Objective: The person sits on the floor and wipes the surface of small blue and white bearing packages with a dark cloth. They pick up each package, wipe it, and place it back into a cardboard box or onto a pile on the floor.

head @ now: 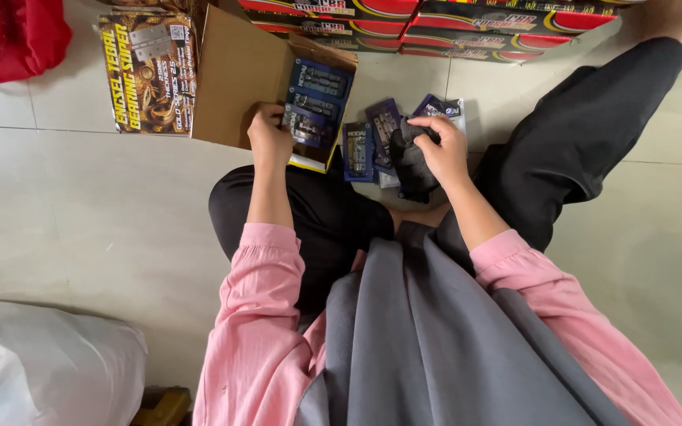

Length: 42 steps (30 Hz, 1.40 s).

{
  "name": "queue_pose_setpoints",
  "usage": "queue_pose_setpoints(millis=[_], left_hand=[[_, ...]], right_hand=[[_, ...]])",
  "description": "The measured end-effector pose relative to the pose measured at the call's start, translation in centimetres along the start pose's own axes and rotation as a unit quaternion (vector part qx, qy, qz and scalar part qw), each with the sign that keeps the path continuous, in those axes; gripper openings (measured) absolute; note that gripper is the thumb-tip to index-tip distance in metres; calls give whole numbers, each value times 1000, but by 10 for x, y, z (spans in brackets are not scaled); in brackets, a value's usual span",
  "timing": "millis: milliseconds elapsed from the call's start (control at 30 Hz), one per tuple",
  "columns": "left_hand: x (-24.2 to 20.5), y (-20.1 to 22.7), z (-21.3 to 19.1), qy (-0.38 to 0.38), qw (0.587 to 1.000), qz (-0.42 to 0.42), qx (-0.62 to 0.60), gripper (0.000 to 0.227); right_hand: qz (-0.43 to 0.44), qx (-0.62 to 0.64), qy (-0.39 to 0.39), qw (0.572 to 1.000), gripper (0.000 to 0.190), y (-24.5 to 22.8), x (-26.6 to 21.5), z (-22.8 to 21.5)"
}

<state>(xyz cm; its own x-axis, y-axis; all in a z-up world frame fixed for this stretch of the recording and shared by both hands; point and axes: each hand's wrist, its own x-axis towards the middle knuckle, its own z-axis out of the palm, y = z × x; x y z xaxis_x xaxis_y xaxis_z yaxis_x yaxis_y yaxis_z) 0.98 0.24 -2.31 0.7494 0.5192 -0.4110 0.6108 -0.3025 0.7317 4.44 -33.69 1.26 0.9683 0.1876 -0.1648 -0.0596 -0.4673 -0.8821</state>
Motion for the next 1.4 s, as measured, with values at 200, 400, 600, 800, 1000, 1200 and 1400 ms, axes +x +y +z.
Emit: queue_pose_setpoints(millis=[200, 400, 600, 800, 1000, 1200, 1400], left_hand=[[-22, 34, -5, 42, 971, 22, 234, 25], [-9, 3, 25, -110, 911, 0, 396, 45], [-61, 88, -5, -222, 853, -42, 471, 71], [-66, 88, 9, -194, 832, -47, 517, 72], [-81, 109, 14, -150, 770, -45, 618, 59], [-50, 29, 50, -19, 861, 142, 488, 40], [2, -66, 96, -79, 878, 100, 461, 26]], right_hand=[[4, -1, -8, 1000, 35, 2, 1, 2], [12, -13, -15, 1000, 36, -4, -1, 2], [11, -15, -10, 1000, 35, -1, 1, 4], [13, 7, -15, 1000, 36, -9, -3, 0], [5, 14, -12, 1000, 35, -4, -2, 0], [-14, 2, -4, 1000, 35, 0, -4, -1], [-16, -1, -3, 1000, 35, -3, -4, -1]])
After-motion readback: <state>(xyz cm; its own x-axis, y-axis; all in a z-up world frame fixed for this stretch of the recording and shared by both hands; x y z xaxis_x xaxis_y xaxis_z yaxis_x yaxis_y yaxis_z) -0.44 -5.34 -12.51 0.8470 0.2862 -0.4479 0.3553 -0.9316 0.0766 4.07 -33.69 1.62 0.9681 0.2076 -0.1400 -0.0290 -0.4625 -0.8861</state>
